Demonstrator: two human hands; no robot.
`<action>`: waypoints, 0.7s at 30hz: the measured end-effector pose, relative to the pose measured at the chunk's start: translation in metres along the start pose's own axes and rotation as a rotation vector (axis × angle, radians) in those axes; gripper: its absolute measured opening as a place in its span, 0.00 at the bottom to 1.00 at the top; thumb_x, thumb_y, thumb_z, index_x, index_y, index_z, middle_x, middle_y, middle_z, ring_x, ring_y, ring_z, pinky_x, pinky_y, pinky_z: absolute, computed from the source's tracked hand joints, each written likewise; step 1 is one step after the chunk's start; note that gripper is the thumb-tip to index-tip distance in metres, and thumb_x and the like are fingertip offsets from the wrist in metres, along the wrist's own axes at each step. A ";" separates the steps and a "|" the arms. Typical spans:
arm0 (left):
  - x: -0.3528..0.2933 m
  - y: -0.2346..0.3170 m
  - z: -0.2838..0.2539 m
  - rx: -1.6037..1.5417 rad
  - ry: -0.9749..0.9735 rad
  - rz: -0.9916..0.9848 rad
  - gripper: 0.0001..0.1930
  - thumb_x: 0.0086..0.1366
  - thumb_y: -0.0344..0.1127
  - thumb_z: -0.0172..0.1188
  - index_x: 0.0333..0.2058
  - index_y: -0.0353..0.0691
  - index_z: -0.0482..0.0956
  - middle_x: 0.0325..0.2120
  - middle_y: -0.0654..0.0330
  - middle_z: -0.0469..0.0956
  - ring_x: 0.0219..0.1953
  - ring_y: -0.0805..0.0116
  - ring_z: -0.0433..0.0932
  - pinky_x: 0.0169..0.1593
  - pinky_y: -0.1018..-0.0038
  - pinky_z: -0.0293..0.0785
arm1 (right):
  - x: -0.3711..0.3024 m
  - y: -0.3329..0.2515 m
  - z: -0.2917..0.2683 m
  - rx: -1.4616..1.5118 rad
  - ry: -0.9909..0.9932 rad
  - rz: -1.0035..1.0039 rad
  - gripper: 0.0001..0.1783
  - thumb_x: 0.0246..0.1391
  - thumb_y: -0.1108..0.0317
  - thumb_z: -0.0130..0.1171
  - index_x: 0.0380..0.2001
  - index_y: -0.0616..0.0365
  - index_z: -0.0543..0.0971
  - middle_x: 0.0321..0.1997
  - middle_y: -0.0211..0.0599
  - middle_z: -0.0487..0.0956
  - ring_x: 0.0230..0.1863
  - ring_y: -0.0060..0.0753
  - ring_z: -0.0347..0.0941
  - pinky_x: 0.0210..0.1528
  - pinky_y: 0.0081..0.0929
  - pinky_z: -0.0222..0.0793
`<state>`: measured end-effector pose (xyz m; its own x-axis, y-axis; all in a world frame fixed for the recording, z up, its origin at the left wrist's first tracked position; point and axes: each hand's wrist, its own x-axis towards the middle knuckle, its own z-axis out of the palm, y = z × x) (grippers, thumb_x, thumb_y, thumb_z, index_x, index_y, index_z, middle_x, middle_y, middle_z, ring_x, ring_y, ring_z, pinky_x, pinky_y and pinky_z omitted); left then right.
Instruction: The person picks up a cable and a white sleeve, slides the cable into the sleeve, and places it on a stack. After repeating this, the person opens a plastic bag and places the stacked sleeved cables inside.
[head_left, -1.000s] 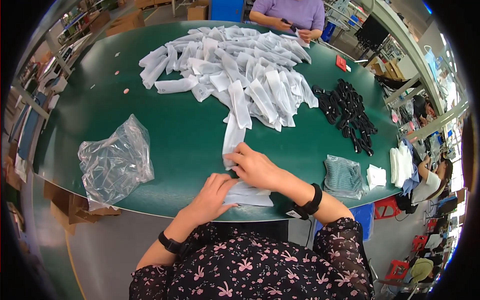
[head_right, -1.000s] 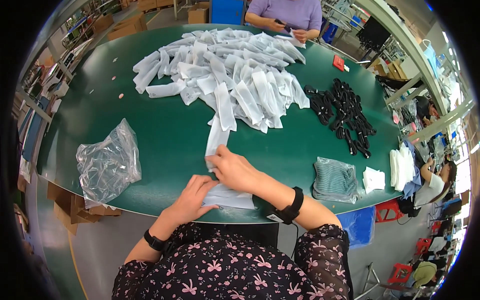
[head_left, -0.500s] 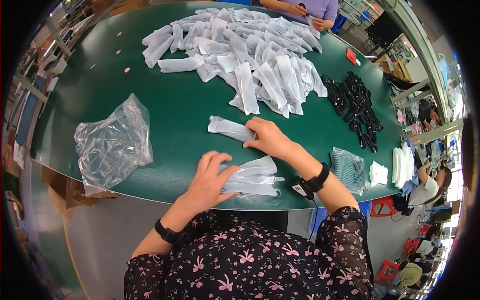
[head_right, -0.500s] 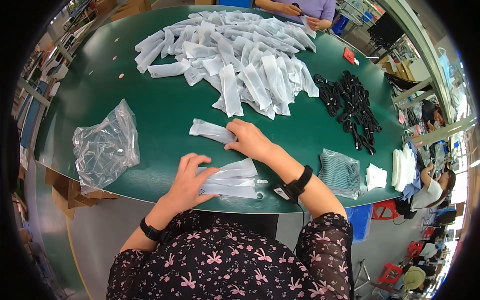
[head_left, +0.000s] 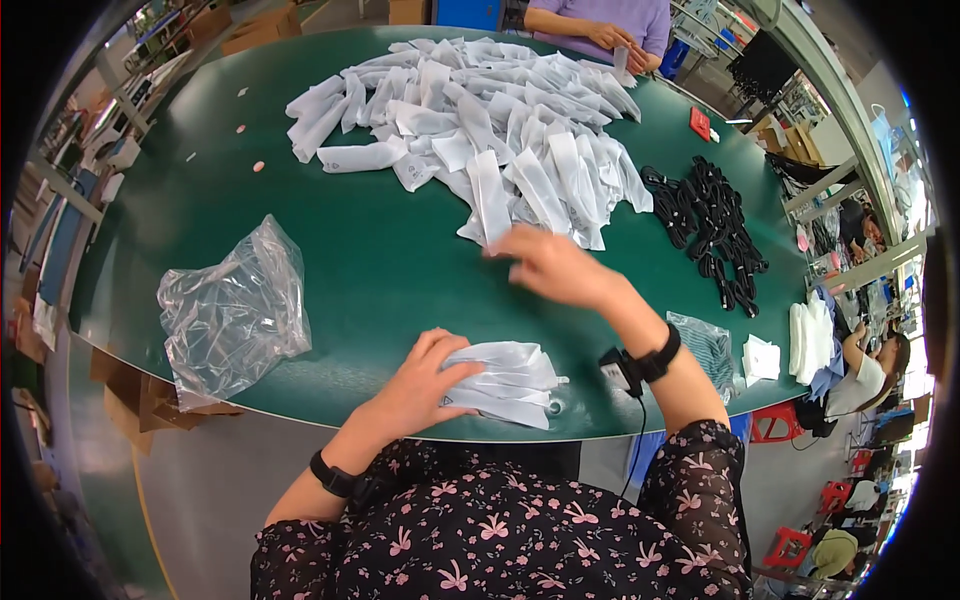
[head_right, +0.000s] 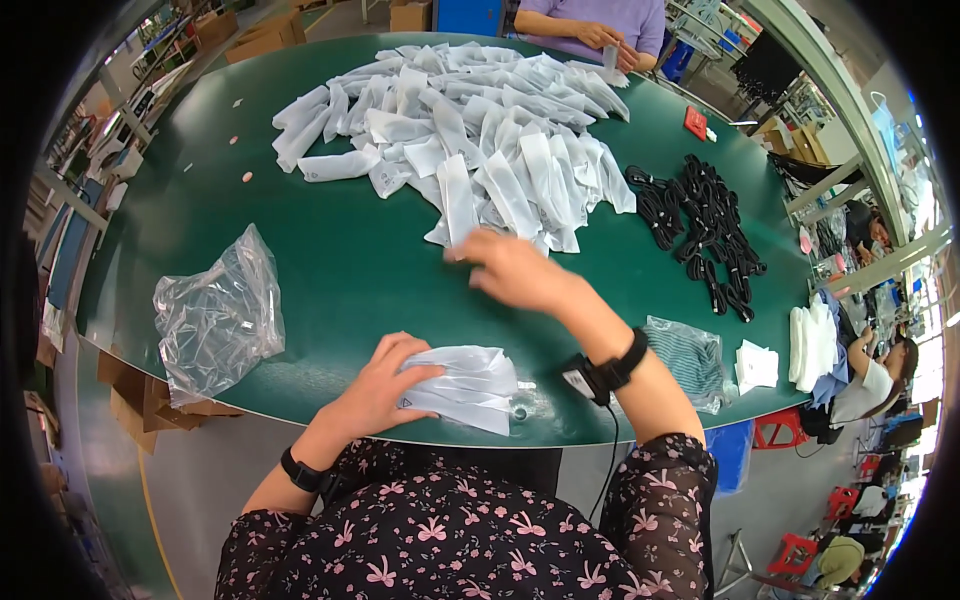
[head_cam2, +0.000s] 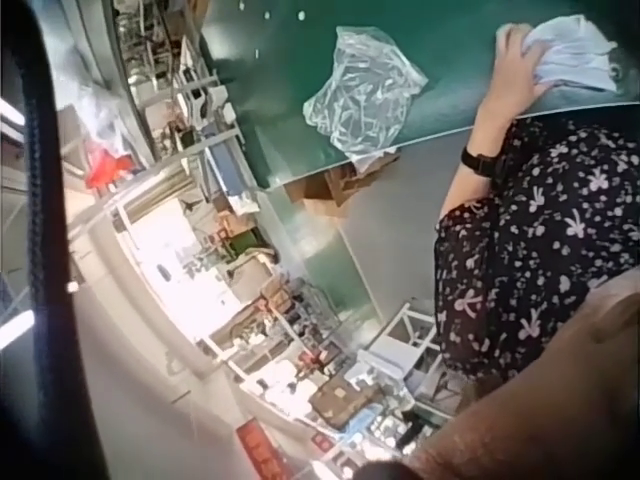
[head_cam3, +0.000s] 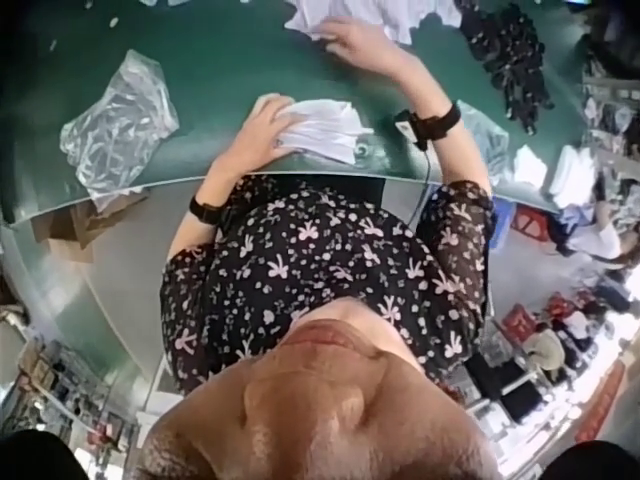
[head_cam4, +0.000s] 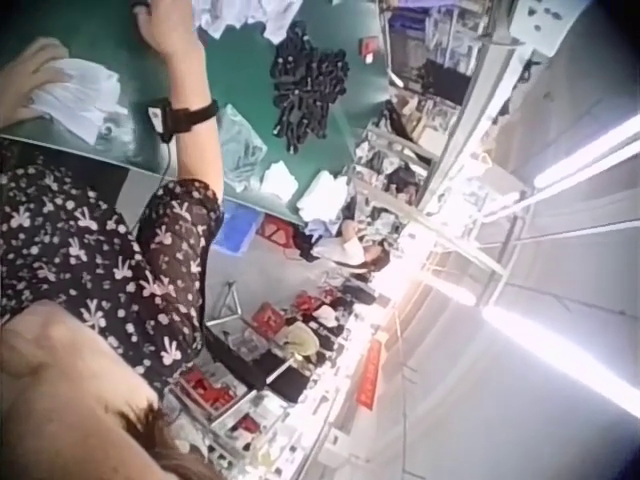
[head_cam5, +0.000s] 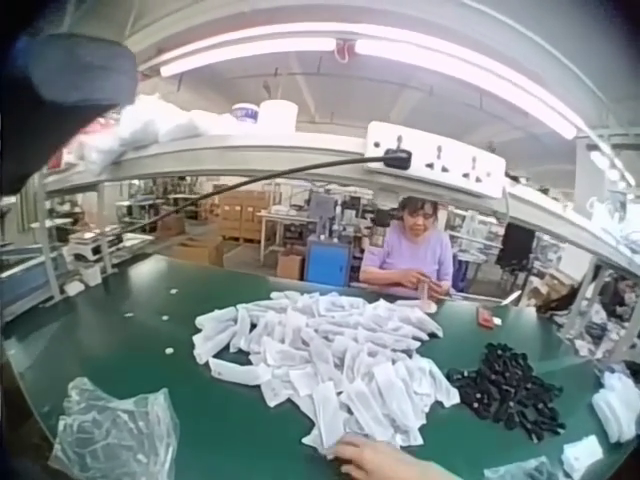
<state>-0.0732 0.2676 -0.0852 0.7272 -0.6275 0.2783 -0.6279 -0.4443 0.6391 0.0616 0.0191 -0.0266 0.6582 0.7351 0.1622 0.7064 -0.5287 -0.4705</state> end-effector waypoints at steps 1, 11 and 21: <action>0.001 0.001 0.001 -0.006 0.002 0.014 0.30 0.44 0.39 0.75 0.49 0.45 0.76 0.54 0.51 0.67 0.59 0.46 0.63 0.61 0.56 0.65 | 0.013 0.016 0.003 -0.215 0.171 -0.021 0.22 0.46 0.77 0.57 0.48 0.55 0.76 0.48 0.40 0.76 0.41 0.43 0.77 0.42 0.38 0.74; 0.005 0.005 -0.001 -0.099 0.058 0.004 0.34 0.44 0.40 0.75 0.51 0.40 0.74 0.53 0.52 0.68 0.54 0.48 0.67 0.62 0.54 0.63 | 0.067 0.076 0.005 -0.693 0.079 -0.008 0.18 0.49 0.73 0.58 0.46 0.52 0.75 0.44 0.46 0.73 0.42 0.53 0.74 0.41 0.40 0.74; 0.007 0.011 -0.014 0.128 0.099 -0.002 0.39 0.37 0.42 0.79 0.51 0.41 0.74 0.60 0.45 0.60 0.65 0.36 0.53 0.65 0.49 0.58 | -0.019 -0.006 0.034 -0.083 0.139 0.159 0.15 0.50 0.68 0.64 0.41 0.58 0.75 0.39 0.45 0.73 0.34 0.48 0.74 0.36 0.38 0.72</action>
<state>-0.0712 0.2674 -0.0669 0.7480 -0.5633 0.3509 -0.6524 -0.5269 0.5448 0.0358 0.0225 -0.0559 0.7883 0.5775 0.2121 0.6063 -0.6706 -0.4274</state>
